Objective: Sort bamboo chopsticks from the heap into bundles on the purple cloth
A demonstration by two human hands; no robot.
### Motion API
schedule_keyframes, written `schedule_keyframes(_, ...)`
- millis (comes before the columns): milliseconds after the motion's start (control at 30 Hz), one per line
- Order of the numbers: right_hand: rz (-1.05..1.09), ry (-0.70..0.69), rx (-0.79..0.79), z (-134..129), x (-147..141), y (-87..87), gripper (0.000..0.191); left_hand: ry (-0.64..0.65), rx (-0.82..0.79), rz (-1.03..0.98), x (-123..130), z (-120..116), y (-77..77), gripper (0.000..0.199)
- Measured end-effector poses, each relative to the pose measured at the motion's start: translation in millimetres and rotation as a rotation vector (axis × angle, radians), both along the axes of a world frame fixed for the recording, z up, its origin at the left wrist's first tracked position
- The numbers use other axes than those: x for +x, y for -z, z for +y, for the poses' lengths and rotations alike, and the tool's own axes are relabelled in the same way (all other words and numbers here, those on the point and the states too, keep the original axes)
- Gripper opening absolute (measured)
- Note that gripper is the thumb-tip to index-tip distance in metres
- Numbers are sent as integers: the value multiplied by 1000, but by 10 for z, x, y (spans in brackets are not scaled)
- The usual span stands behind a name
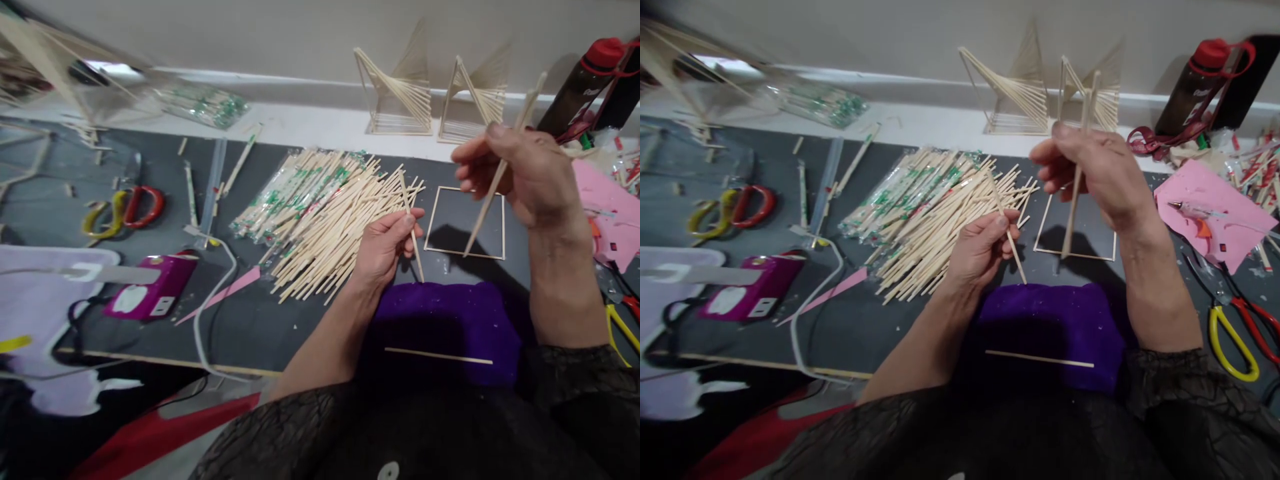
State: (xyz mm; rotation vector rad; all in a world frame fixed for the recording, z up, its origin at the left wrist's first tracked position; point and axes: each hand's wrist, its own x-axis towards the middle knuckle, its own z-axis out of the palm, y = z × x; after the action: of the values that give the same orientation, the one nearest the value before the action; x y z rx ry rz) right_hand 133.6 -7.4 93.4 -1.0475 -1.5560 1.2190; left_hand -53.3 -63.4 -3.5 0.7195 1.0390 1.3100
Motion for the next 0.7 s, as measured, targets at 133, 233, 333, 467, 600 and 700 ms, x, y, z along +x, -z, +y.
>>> schedule_keyframes(133, -164, 79, 171, -51, -40, 13, 38, -33, 75, 93, 1, -13, -43, 34)
schedule_keyframes(233, -245, 110, 203, -23, 30, 39, 39, -22, 150, 190, 49, -5, -106, 29)
schedule_keyframes(333, -342, 71, 244, -14, 25, 55, 32, -8, 278, 304, 115, 41, -163, 22)
schedule_keyframes(467, -562, 14, 290, -16, -73, 97, 28, 30, 402, 464, 169, 153, -166, 21)
schedule_keyframes(600, -690, -31, 267, 19, -138, 171, 26, 63, 483, 566, 178, 250, -93, 20)
schedule_keyframes(700, -682, -18, 244, 63, -146, 227, 22, 95, 484, 576, 174, 278, -32, 17)
